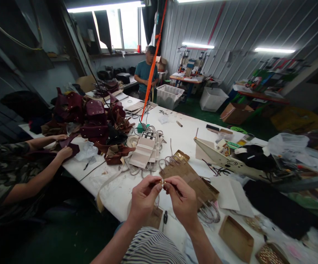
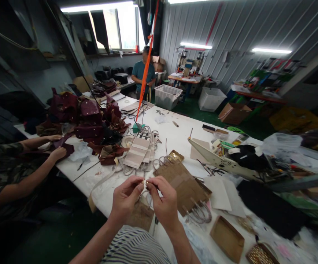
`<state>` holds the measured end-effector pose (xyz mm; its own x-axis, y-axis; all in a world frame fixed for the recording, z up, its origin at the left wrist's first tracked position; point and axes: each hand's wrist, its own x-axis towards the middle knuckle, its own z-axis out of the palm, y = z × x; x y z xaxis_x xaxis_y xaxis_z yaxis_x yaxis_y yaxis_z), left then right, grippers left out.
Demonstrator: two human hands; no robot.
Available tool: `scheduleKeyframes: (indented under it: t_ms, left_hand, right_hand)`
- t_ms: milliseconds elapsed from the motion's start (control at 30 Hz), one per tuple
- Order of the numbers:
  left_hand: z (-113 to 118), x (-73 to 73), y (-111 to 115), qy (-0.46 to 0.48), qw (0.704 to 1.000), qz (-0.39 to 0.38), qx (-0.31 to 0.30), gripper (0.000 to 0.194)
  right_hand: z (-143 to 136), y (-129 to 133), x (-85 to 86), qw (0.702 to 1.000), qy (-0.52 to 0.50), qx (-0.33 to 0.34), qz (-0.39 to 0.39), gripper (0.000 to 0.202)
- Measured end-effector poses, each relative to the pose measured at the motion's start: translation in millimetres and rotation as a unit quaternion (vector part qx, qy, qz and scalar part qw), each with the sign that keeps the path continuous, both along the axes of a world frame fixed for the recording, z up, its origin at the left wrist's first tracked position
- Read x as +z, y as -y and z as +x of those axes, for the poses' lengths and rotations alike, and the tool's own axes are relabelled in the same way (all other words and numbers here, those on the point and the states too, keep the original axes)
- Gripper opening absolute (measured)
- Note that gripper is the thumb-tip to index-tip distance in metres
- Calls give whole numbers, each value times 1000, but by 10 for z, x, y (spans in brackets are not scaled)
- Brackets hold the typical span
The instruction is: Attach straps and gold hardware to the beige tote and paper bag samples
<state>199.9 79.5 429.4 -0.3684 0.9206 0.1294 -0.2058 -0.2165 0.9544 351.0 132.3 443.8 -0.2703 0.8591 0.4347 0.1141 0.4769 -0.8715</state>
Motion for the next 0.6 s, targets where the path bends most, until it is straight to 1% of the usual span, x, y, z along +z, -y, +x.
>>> scheduleKeyframes:
  t_ms: [133, 300, 500, 600]
  left_hand:
    - [-10, 23, 26, -37, 999, 22, -1, 18]
    - [-21, 19, 18, -50, 998, 25, 6, 17]
    - [-24, 29, 7, -38, 999, 18, -10, 18]
    - [-6, 15, 12, -9, 1000, 4, -21, 20]
  right_hand:
    - [12, 3, -34, 1000, -3, 3, 12, 12]
    - [14, 7, -57, 1000, -1, 1, 6, 11]
    - [26, 13, -75, 1000, 7, -9, -3, 12]
    - [-7, -13, -105, 1000, 6, -6, -2, 13]
